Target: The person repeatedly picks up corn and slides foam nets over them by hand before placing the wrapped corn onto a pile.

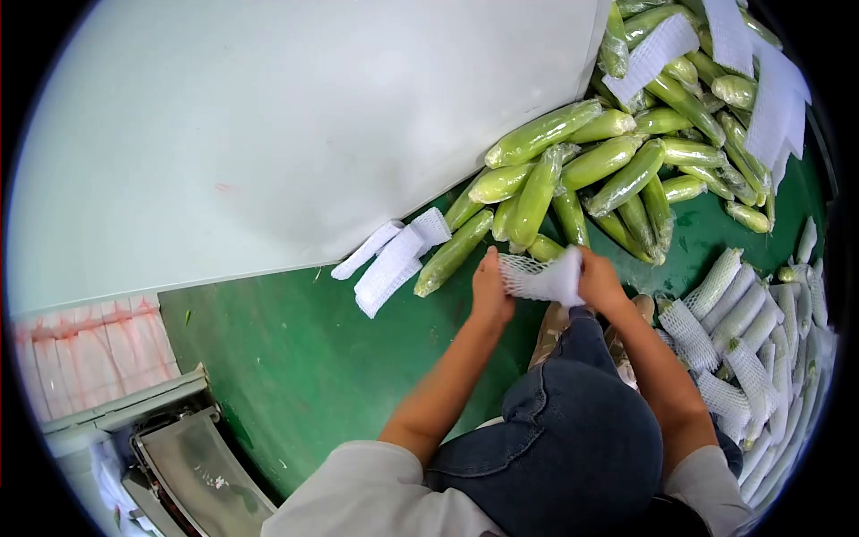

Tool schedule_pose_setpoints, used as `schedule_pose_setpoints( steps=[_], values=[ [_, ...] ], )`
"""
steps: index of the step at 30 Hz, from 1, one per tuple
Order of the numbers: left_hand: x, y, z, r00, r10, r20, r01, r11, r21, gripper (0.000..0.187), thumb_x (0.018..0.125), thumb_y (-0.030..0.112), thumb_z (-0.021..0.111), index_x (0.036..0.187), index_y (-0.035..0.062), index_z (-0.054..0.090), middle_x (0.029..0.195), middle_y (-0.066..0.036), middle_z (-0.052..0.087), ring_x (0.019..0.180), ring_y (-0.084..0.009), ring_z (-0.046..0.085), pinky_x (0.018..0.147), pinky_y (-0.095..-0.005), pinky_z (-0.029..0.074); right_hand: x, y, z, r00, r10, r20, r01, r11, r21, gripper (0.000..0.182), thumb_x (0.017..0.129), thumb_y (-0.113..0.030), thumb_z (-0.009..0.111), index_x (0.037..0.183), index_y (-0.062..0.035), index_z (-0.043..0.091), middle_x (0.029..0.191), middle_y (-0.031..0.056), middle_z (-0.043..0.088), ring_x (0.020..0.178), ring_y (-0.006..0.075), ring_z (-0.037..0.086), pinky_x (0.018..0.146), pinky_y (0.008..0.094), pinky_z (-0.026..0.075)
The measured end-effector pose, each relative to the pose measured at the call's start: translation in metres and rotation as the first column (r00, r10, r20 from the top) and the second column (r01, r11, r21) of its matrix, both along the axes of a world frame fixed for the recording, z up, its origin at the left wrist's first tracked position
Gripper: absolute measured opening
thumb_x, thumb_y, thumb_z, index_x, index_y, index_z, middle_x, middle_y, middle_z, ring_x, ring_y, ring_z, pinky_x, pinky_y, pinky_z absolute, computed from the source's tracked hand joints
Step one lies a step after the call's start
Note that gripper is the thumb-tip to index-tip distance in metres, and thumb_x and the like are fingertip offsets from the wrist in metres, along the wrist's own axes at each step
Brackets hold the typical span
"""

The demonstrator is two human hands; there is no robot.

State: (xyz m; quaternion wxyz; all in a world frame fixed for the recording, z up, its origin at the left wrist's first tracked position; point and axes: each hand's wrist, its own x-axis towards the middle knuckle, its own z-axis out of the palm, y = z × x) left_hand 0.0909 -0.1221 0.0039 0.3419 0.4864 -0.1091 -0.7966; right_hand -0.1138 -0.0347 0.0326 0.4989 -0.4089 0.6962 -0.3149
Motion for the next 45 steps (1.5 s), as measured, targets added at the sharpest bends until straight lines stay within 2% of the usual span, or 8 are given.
schedule_pose_setpoints(
  steps=[2,9,13,18,24,32,40,45],
  values=[
    [0.006,0.008,0.017,0.995,-0.093,-0.046,0.099,0.985,0.144,0.04,0.099,0.038,0.042,0.114,0.0028,0.056,0.109,-0.012,0.064,0.098,-0.0265,0.063,0.088,-0.0427,0.05,0.017,-0.026,0.021,0.682,0.077,-0.727,-0.249,0.96,-0.131,0.041,0.077,-0.011,0.065,0.117,-0.008,0.054,0.096,0.0121,0.063,0.074,0.0271,0.066,0.062,0.0381,0.052],
    [0.037,0.085,-0.038,0.957,-0.232,-0.177,0.281,0.891,0.356,0.032,0.092,0.021,0.057,0.119,0.0033,0.058,0.112,-0.011,0.064,0.102,-0.0254,0.062,0.091,-0.0419,0.05,0.022,-0.048,0.036,0.66,0.506,-0.556,-0.352,0.862,0.366,0.052,0.07,-0.024,0.071,0.114,-0.0038,0.052,0.092,0.0206,0.064,0.081,0.0376,0.065,0.07,0.0452,0.053],
    [0.008,0.048,0.038,0.859,-0.258,0.442,0.381,0.899,-0.215,0.028,0.083,0.003,0.059,0.109,0.0,0.066,0.098,-0.007,0.067,0.084,-0.012,0.062,0.074,-0.0263,0.051,0.005,0.013,0.099,0.818,0.183,-0.545,-0.121,0.982,0.147,0.064,0.063,-0.03,0.079,0.116,-0.0041,0.053,0.098,0.0214,0.064,0.088,0.0385,0.064,0.075,0.0435,0.053],
    [-0.079,0.014,0.082,0.74,-0.646,-0.189,0.534,0.735,-0.419,0.048,0.086,0.009,0.059,0.132,0.0002,0.049,0.115,-0.01,0.062,0.099,-0.0165,0.062,0.087,-0.0295,0.049,-0.006,0.042,0.113,0.938,-0.343,0.045,0.337,0.874,-0.35,0.062,0.071,-0.035,0.078,0.118,-0.0038,0.053,0.1,0.0233,0.064,0.09,0.0411,0.062,0.077,0.0417,0.05],
    [-0.107,0.016,0.069,0.425,-0.888,-0.177,0.749,0.455,-0.483,0.049,0.096,0.036,0.048,0.133,0.0031,0.048,0.126,-0.008,0.058,0.11,-0.0182,0.058,0.095,-0.0333,0.046,-0.046,0.042,0.18,0.643,-0.096,-0.76,0.061,0.995,-0.075,0.029,0.082,-0.027,0.068,0.099,-0.003,0.064,0.086,0.0207,0.065,0.073,0.0355,0.064,0.064,0.0413,0.051],
    [-0.109,0.046,0.08,0.609,-0.741,-0.283,0.704,0.669,-0.237,0.066,0.1,0.053,0.016,0.124,0.0019,0.051,0.099,-0.015,0.066,0.087,-0.0243,0.067,0.083,-0.0369,0.054,-0.111,0.054,0.071,0.851,-0.521,-0.071,0.525,0.835,0.163,0.032,0.09,-0.027,0.059,0.085,0.0043,0.065,0.073,0.0097,0.066,0.062,0.0163,0.06,0.055,0.0341,0.048],
    [-0.068,0.077,0.063,0.786,-0.51,-0.35,0.586,0.794,0.16,0.048,0.101,0.037,0.034,0.133,0.0031,0.046,0.118,-0.014,0.06,0.103,-0.0258,0.061,0.092,-0.0394,0.049,-0.024,0.081,0.051,0.086,-0.69,0.719,0.728,0.537,0.427,0.026,0.094,-0.015,0.049,0.112,0.0021,0.058,0.093,0.0119,0.067,0.074,0.0177,0.067,0.065,0.0338,0.058],
    [-0.023,0.098,0.073,0.754,-0.596,-0.274,0.648,0.743,0.168,0.051,0.098,0.037,0.044,0.139,0.0066,0.039,0.131,-0.013,0.052,0.117,-0.0272,0.053,0.101,-0.0418,0.041,0.041,0.124,0.011,0.622,-0.662,0.418,0.578,0.748,0.325,0.029,0.094,-0.02,0.054,0.112,-0.0001,0.063,0.099,0.0101,0.068,0.089,0.014,0.063,0.078,0.029,0.052]
  ],
)
